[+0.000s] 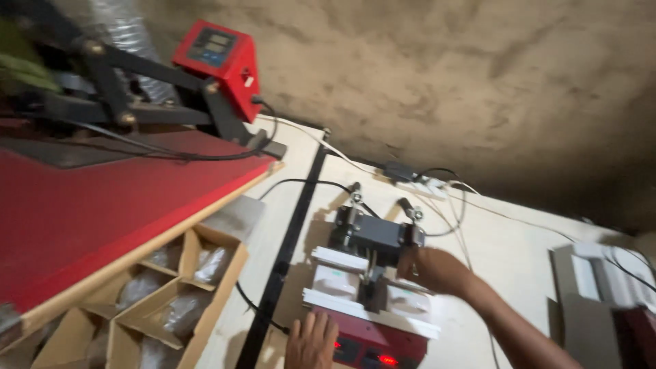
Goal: The person sorts through a pile of printed paper scraps on the floor, gathering them into a plastic bag. They then move to a table with a mug heat press machine, place a printed paper onto a white mug, and operate the machine to transfer the design.
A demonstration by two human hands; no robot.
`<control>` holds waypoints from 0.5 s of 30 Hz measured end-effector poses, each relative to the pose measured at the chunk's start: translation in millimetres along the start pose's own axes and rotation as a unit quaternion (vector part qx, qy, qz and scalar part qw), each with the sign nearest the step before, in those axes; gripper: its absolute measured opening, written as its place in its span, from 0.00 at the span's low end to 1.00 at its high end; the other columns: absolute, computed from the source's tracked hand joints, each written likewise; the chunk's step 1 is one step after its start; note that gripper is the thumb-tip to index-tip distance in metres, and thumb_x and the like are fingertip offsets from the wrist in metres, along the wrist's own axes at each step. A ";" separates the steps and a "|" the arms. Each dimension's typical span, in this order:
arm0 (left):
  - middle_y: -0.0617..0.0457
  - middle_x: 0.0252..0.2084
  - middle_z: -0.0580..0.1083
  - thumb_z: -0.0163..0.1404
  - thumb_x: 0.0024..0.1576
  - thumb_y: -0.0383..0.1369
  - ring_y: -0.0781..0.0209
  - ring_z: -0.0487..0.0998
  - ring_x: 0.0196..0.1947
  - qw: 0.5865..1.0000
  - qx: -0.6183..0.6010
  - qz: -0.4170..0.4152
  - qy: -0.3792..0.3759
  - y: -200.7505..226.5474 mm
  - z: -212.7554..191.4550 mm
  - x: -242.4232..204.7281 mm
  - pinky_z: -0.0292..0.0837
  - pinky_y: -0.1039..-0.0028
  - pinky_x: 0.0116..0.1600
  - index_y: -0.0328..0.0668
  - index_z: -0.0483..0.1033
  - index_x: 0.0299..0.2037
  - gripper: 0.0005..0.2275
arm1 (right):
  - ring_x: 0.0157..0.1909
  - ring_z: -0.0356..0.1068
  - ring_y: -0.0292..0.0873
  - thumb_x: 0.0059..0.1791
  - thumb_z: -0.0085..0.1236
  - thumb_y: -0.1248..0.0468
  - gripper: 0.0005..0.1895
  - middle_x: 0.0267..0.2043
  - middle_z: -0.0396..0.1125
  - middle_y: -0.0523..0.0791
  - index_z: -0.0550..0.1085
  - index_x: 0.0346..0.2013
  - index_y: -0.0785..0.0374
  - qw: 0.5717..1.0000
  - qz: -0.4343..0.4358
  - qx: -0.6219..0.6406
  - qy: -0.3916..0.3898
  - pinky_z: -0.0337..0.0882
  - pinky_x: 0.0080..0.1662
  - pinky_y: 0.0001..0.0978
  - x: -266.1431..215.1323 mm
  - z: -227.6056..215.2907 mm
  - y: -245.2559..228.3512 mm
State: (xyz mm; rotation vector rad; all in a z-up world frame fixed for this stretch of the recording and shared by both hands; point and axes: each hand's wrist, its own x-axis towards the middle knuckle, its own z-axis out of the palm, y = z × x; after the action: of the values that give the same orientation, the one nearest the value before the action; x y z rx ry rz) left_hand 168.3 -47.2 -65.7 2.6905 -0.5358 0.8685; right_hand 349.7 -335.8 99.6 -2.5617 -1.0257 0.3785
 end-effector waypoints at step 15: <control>0.43 0.38 0.77 0.61 0.51 0.42 0.43 0.79 0.39 0.993 -0.106 0.033 -0.044 40.3 -22.3 18.3 0.74 0.52 0.38 0.44 0.78 0.35 0.12 | 0.36 0.77 0.51 0.51 0.59 0.57 0.11 0.37 0.78 0.49 0.82 0.43 0.57 0.984 0.171 -0.047 0.011 0.76 0.41 0.45 -76.6 40.0 -29.1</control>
State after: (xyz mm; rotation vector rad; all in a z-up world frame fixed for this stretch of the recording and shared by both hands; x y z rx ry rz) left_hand 153.9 -80.3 -31.8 2.5382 -0.6971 0.6705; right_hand 263.4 -361.1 84.4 -2.8242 -0.6044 0.3966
